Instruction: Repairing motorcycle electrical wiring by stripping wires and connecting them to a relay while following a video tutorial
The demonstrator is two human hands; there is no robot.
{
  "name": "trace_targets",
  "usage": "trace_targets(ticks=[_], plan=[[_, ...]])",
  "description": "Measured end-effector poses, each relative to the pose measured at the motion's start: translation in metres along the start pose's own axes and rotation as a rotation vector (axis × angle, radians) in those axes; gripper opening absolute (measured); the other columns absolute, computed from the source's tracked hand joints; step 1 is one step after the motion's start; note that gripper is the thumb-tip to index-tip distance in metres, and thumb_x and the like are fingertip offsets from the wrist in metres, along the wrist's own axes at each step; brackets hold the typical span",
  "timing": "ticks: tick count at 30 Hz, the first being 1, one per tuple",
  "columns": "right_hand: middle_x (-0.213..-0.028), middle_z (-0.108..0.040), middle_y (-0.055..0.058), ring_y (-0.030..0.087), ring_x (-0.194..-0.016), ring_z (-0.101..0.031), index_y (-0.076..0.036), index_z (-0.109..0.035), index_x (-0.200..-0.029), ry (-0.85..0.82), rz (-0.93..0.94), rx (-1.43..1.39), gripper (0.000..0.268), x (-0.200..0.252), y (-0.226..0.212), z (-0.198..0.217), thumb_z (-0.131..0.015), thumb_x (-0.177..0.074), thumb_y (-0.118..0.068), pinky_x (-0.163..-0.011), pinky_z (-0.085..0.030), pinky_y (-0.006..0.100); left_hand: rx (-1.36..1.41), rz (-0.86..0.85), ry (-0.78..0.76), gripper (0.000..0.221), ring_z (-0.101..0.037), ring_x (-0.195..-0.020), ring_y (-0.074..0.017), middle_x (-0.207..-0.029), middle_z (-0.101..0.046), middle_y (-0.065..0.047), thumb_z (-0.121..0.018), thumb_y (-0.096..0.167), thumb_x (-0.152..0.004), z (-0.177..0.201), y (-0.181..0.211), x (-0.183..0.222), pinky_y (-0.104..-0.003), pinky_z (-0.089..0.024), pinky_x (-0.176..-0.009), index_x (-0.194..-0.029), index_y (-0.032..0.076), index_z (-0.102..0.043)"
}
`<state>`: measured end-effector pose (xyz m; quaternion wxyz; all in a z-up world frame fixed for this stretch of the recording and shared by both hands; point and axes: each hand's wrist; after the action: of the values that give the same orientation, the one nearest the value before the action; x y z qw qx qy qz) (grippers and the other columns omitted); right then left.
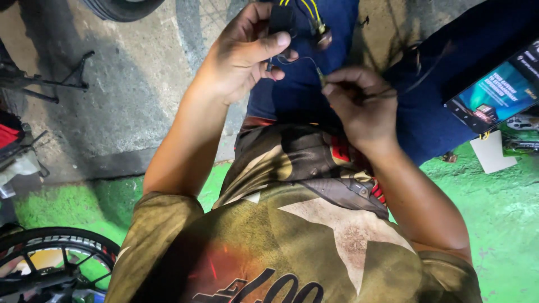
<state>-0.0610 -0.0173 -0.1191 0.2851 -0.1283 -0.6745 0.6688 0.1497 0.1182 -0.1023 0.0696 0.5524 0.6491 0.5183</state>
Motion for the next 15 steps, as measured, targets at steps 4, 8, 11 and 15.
trace_targets(ticks=[4,8,11,15], plan=[[-0.102,-0.073,0.008,0.013,-0.095,-0.067,-0.003,-0.07,-0.109,-0.004,0.062,0.035,0.009,0.002,-0.015,-0.01,-0.072,-0.101,-0.001,-0.089,-0.053,0.025,0.103,0.027,0.116,0.04,-0.076,-0.091,-0.0259,-0.112,-0.066,-0.01,-0.078,0.012,-0.091,-0.014,-0.005,-0.005,-0.03,-0.061,-0.059,-0.123,0.013,-0.054],[-0.1,-0.074,0.001,0.006,-0.081,-0.061,-0.014,-0.076,-0.113,0.009,0.037,0.149,0.019,-0.003,-0.024,-0.023,-0.081,-0.095,-0.013,-0.074,-0.048,0.02,0.251,-0.063,0.167,0.035,-0.075,-0.095,-0.0286,-0.109,-0.065,-0.011,-0.074,0.003,-0.094,-0.031,-0.015,-0.004,-0.036,-0.063,-0.07,-0.117,0.014,-0.049],[-0.097,-0.074,-0.001,0.004,-0.077,-0.058,-0.015,-0.076,-0.115,0.032,0.043,0.119,0.02,-0.007,-0.026,-0.027,-0.079,-0.096,-0.014,-0.071,-0.047,0.02,0.299,-0.145,0.206,0.036,-0.074,-0.101,-0.0347,-0.116,-0.065,-0.017,-0.073,0.0,-0.094,-0.043,-0.022,0.002,-0.039,-0.064,-0.077,-0.118,0.01,-0.049],[-0.086,-0.076,0.016,0.027,-0.082,-0.077,-0.008,-0.081,-0.099,0.142,0.07,-0.039,0.011,-0.013,-0.007,-0.033,-0.078,-0.089,-0.011,-0.067,-0.061,0.034,0.261,-0.27,0.312,0.025,-0.076,-0.102,-0.0333,-0.104,-0.071,-0.009,-0.077,0.002,-0.093,-0.059,-0.026,0.007,-0.042,-0.067,-0.087,-0.108,0.017,-0.062]])
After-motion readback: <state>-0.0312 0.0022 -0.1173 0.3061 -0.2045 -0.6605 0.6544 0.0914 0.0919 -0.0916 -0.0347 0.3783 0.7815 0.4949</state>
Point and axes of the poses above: each hand's wrist, its own x-axis away from the middle knuckle, its own z-axis out of the back of the hand, y = z × x
